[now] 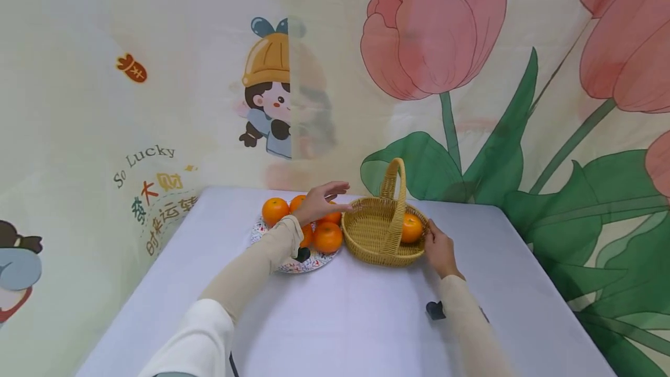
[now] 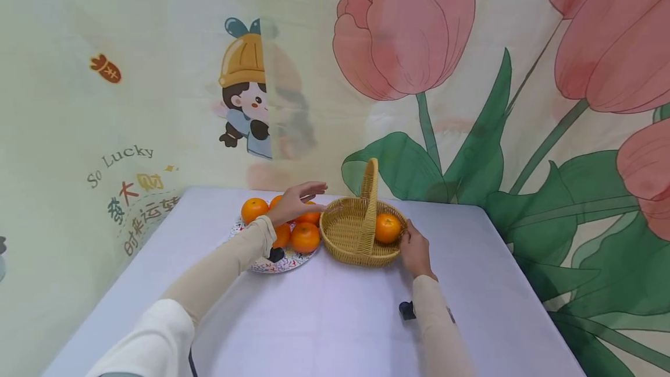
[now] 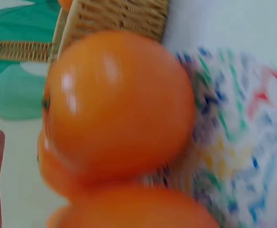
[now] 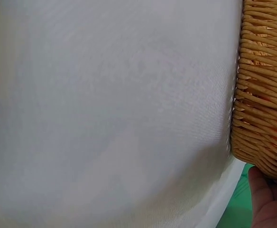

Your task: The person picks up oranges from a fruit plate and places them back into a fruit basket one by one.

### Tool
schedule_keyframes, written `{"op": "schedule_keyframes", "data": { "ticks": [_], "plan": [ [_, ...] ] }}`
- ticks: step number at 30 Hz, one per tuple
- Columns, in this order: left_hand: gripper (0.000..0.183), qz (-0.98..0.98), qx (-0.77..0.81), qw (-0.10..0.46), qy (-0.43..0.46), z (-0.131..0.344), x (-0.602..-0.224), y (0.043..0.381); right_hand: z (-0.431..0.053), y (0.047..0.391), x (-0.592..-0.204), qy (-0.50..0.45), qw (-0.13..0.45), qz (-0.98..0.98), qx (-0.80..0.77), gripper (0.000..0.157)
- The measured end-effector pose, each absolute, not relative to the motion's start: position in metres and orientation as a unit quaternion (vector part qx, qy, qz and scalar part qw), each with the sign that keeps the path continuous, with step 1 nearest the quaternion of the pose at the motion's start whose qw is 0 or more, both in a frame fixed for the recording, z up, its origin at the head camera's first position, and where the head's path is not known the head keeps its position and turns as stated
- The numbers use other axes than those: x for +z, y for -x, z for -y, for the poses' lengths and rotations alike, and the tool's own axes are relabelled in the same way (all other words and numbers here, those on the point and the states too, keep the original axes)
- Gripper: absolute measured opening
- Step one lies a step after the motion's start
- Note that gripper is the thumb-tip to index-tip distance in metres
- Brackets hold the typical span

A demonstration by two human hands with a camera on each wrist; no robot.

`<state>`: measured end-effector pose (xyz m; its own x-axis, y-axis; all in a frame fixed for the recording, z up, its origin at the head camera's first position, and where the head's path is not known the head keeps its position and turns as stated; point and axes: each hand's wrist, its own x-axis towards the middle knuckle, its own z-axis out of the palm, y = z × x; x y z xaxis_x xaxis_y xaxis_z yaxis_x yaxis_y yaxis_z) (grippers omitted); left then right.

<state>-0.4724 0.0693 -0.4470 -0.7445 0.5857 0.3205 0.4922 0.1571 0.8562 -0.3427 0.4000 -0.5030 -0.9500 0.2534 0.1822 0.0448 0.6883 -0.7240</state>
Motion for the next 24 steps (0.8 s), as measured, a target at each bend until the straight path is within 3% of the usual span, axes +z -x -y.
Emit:
{"op": "schedule_keyframes", "data": {
  "ticks": [11,24],
  "plan": [
    [0.068,-0.770,0.557,0.041,-0.309,-0.008,-0.460,0.457,-0.402,0.340,-0.501,0.077,0.120,0.915,0.376,0.050],
    [0.075,-0.793,0.521,0.024,-0.313,0.022,-0.490,0.449,-0.399,0.339,-0.497,0.091,0.118,0.918,0.369,0.050]
  ]
}}
